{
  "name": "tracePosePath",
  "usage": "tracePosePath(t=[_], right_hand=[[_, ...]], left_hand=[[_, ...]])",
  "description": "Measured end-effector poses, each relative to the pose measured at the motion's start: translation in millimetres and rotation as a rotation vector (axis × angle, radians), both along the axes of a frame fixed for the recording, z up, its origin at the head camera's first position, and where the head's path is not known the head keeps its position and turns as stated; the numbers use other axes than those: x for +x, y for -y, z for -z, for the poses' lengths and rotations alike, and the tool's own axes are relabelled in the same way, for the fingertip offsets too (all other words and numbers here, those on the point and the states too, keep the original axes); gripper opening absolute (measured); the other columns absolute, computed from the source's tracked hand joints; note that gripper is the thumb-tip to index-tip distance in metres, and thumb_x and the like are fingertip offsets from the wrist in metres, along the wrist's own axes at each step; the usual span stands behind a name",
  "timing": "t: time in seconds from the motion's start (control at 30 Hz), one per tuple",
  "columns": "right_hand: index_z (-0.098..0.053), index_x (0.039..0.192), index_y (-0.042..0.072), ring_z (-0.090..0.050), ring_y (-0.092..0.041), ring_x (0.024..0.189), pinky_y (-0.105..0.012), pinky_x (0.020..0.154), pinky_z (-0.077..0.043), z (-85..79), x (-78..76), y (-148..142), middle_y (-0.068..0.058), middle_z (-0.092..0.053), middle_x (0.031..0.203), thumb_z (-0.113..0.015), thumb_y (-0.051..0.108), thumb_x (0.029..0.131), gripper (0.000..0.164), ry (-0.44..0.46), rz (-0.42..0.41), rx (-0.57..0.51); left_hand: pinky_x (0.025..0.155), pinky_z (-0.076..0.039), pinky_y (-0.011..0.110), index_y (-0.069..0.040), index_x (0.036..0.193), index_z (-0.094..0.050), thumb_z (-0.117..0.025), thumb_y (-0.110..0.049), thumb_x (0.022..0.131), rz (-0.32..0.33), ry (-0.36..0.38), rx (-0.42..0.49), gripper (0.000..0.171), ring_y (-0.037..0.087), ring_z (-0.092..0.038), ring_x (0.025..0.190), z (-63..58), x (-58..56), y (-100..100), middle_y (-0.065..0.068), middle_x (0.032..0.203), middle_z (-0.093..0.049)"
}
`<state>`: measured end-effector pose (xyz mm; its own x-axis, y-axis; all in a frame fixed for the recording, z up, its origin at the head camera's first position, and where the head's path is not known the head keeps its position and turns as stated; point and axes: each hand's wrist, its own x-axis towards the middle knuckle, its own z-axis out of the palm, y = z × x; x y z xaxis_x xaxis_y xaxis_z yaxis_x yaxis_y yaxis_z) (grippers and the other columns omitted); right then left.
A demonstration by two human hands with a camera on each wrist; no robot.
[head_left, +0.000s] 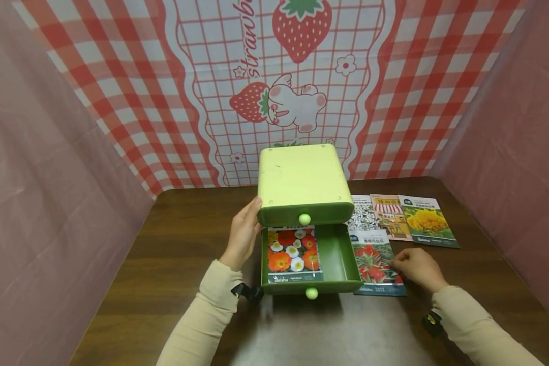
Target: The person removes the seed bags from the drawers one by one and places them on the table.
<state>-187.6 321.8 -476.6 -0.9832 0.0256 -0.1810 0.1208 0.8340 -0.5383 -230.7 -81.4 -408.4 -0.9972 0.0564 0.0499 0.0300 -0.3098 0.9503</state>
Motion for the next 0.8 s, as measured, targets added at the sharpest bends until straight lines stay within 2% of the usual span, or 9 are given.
tracePosePath(t=[0.23, 0.53, 0.6, 0.8], right_hand=[[-0.071, 0.085, 0.002, -0.056, -0.018, 0.069, -0.03, 0.059, -0.044, -1.1, 1.2, 0.0, -0.005, -0.066, 0.076, -0.068, 0.026, 0.087, 0.024, -0.009, 0.002, 0.032], [-0.069, 0.09, -0.001, -0.057, -0.019, 0.072, -0.03, 0.06, -0.045, -5.5, -0.1, -4.9, -0.009, -0.067, 0.081, -0.069, 0.028, 0.088, 0.029, -0.032, -0.003, 0.038], [-0.07, 0.092, -0.002, -0.057, -0.018, 0.071, -0.03, 0.06, -0.045, -9.0, -0.1, -5.1, -0.009, -0.067, 0.08, -0.067, 0.027, 0.09, 0.029, -0.044, -0.004, 0.031], [-0.068, 0.102, -0.006, -0.052, -0.016, 0.066, -0.029, 0.056, -0.042, -29.6, 1.1, 1.1, -0.009, -0.067, 0.079, -0.058, 0.027, 0.097, 0.035, -0.159, -0.019, -0.011]], left_hand=[[0.118, -0.034, 0.044, -0.002, 0.147, -0.043, -0.053, -0.035, 0.101, 0.003, 0.002, -0.001, 0.058, 0.023, -0.038, 0.143, -0.7, 0.2, 0.3, 0.007, 0.157, -0.037], [0.118, -0.034, 0.045, -0.002, 0.146, -0.044, -0.053, -0.035, 0.101, 0.0, 0.002, -0.004, 0.056, 0.022, -0.039, 0.143, -1.9, -0.6, -0.6, 0.007, 0.157, -0.037], [0.118, -0.034, 0.045, -0.002, 0.146, -0.044, -0.053, -0.034, 0.101, -0.002, 0.004, 0.0, 0.056, 0.023, -0.039, 0.142, -2.1, -0.7, -0.8, 0.007, 0.156, -0.038], [0.118, -0.034, 0.046, -0.001, 0.146, -0.043, -0.052, -0.034, 0.101, -0.001, 0.003, 0.002, 0.056, 0.023, -0.037, 0.143, -2.0, -0.5, -0.3, 0.008, 0.157, -0.037]])
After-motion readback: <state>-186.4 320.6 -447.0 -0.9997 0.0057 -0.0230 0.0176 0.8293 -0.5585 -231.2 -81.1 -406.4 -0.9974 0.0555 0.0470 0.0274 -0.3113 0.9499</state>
